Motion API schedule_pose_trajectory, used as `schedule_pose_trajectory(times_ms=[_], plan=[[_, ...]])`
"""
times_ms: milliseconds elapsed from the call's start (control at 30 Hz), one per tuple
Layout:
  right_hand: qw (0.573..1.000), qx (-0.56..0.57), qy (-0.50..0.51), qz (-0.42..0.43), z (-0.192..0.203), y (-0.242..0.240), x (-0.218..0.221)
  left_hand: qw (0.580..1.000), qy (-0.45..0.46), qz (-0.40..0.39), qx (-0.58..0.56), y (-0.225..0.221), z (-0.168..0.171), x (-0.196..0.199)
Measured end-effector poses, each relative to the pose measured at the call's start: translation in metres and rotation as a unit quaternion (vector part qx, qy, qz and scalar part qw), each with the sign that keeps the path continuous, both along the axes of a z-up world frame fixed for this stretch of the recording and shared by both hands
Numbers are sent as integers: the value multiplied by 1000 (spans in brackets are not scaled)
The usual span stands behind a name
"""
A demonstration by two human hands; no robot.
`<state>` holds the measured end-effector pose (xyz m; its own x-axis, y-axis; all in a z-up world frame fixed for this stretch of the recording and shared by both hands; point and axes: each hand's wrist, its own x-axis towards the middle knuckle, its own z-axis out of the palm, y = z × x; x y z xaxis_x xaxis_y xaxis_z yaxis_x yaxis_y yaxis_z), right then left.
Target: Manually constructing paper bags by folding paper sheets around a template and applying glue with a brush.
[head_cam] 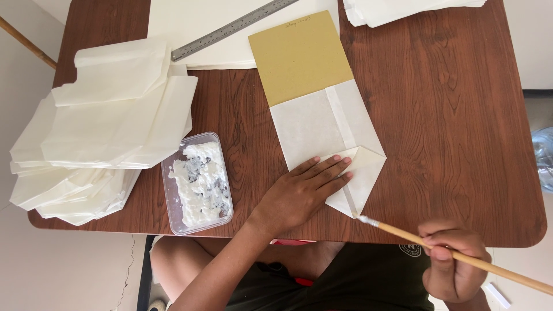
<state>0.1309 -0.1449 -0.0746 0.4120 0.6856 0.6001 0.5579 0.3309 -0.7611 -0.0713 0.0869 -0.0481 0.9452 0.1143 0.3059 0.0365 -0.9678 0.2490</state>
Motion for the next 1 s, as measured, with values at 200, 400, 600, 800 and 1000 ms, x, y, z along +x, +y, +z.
schedule_pose_trajectory(times_ms=[200,400,600,800,1000], plan=[[999,-31,-18,-36,0,2,1,1000,-13,-4,-24,0,0,0],[999,-44,-12,14,3,-2,2,999,-14,33,1,-1,3,-2],[999,-30,18,-3,12,5,-4,999,-5,36,-8,-1,2,-2],[987,-118,-89,61,33,19,-6,999,-12,34,2,0,0,-2],[996,-92,-2,-15,11,-10,-11,999,2,44,-4,-4,6,-2]])
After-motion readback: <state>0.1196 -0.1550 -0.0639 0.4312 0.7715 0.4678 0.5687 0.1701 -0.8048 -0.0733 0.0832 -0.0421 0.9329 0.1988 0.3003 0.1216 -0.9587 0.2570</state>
